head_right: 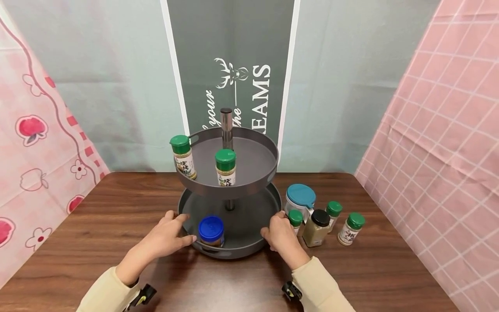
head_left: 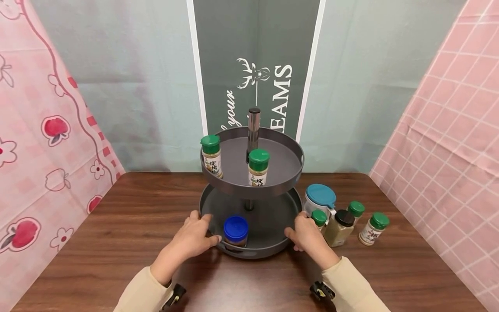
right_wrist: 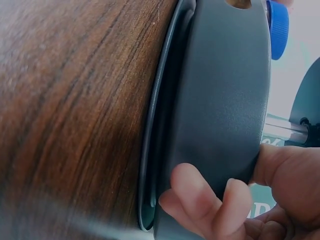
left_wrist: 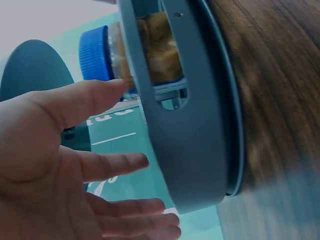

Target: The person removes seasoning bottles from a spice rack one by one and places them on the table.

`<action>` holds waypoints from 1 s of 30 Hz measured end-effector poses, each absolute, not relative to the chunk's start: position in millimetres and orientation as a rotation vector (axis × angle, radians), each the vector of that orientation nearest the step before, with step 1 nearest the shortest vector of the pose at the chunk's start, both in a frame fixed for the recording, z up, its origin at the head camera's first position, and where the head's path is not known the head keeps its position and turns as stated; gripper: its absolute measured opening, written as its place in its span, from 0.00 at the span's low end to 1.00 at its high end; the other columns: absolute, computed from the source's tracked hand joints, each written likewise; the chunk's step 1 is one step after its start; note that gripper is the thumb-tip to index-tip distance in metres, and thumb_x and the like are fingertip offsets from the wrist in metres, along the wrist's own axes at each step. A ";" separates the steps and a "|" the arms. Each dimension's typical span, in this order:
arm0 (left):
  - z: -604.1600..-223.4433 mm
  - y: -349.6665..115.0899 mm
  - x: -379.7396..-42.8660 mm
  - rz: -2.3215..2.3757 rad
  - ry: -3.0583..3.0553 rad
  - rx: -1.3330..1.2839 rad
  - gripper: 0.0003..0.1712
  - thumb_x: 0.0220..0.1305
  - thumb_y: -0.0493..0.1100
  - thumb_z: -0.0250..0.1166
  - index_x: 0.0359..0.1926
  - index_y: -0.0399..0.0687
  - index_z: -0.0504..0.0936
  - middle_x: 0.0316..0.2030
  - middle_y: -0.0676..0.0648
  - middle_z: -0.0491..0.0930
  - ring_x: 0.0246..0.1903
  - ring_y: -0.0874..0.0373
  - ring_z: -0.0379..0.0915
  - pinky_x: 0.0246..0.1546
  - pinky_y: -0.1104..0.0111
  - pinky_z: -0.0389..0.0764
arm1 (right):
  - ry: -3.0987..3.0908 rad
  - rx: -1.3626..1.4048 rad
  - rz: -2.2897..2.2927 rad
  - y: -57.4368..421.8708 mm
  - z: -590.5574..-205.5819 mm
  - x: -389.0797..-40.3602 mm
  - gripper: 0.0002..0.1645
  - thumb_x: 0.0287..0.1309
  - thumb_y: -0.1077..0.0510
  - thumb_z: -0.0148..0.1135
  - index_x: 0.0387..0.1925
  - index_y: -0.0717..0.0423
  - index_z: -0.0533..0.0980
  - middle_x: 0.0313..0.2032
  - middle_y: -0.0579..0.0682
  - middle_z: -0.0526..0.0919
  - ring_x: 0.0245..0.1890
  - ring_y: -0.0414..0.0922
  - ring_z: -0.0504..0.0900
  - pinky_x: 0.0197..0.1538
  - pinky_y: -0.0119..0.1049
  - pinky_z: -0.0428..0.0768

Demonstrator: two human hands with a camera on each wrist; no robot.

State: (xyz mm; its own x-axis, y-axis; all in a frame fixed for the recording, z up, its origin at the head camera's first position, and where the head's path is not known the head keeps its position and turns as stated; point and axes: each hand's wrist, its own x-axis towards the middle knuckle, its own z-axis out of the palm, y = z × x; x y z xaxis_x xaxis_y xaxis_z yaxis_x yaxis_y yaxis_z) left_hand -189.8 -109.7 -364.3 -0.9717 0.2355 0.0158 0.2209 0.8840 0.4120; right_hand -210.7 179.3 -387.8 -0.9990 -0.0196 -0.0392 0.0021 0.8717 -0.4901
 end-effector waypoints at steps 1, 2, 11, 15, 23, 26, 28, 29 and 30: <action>-363.6 -109.4 -189.5 0.668 3.024 0.373 0.37 0.50 0.52 0.67 0.58 0.38 0.69 0.50 0.29 0.64 0.45 0.40 0.65 0.40 0.49 0.75 | 2.999 -0.013 -0.785 179.2 -387.7 -210.9 0.42 0.49 0.58 0.56 0.53 0.86 0.50 0.09 0.52 0.73 0.07 0.41 0.72 0.17 0.37 0.73; -362.7 -109.0 -189.2 0.683 3.031 0.384 0.37 0.49 0.52 0.67 0.58 0.39 0.69 0.51 0.29 0.63 0.46 0.40 0.65 0.41 0.48 0.75 | 2.999 -0.013 -0.785 179.2 -387.6 -211.0 0.42 0.49 0.58 0.56 0.53 0.86 0.50 0.09 0.52 0.73 0.07 0.41 0.72 0.17 0.37 0.73; -358.8 -106.2 -190.8 0.645 3.042 0.691 0.39 0.41 0.57 0.70 0.56 0.48 0.73 0.51 0.36 0.66 0.48 0.43 0.64 0.41 0.48 0.74 | 3.008 -0.024 -0.789 179.9 -387.2 -210.8 0.40 0.48 0.59 0.57 0.52 0.86 0.52 0.07 0.51 0.73 0.06 0.41 0.72 0.18 0.37 0.74; -359.8 -105.8 -194.1 0.674 3.045 0.875 0.35 0.42 0.56 0.70 0.53 0.48 0.75 0.46 0.42 0.72 0.44 0.50 0.68 0.41 0.53 0.76 | 3.005 -0.031 -0.804 180.0 -387.6 -210.5 0.39 0.48 0.59 0.56 0.51 0.86 0.52 0.08 0.51 0.73 0.06 0.41 0.71 0.17 0.37 0.73; -358.0 -100.2 -201.7 0.672 3.030 1.070 0.32 0.45 0.55 0.68 0.51 0.47 0.75 0.44 0.45 0.75 0.42 0.56 0.70 0.42 0.57 0.77 | 2.998 -0.025 -0.809 179.8 -387.5 -210.1 0.39 0.48 0.59 0.56 0.52 0.85 0.52 0.08 0.52 0.73 0.06 0.41 0.71 0.16 0.36 0.73; -358.8 -95.6 -203.4 0.649 3.012 1.096 0.32 0.45 0.56 0.68 0.51 0.47 0.75 0.44 0.45 0.75 0.41 0.56 0.70 0.40 0.58 0.77 | 2.999 -0.033 -0.805 179.5 -387.7 -210.1 0.40 0.49 0.59 0.56 0.53 0.86 0.52 0.09 0.52 0.73 0.07 0.41 0.71 0.16 0.36 0.73; -360.0 -91.5 -204.6 0.649 3.002 1.102 0.33 0.44 0.56 0.67 0.52 0.48 0.75 0.44 0.45 0.74 0.41 0.56 0.71 0.40 0.59 0.78 | 2.994 -0.028 -0.801 179.5 -387.3 -210.3 0.40 0.49 0.59 0.56 0.53 0.86 0.51 0.09 0.53 0.73 0.07 0.41 0.71 0.17 0.36 0.74; -360.7 -89.3 -205.1 0.654 2.996 1.102 0.33 0.44 0.56 0.67 0.52 0.48 0.75 0.45 0.44 0.74 0.40 0.56 0.71 0.39 0.59 0.78 | 2.994 -0.027 -0.800 179.6 -387.0 -210.3 0.40 0.49 0.59 0.56 0.53 0.86 0.51 0.10 0.53 0.73 0.07 0.41 0.72 0.17 0.36 0.74; -361.2 -87.1 -205.7 0.660 2.992 1.104 0.33 0.44 0.57 0.67 0.52 0.48 0.75 0.45 0.44 0.74 0.40 0.56 0.71 0.38 0.59 0.78 | 2.996 -0.024 -0.798 179.8 -386.7 -210.4 0.40 0.49 0.59 0.56 0.53 0.86 0.51 0.09 0.53 0.73 0.07 0.41 0.72 0.17 0.36 0.74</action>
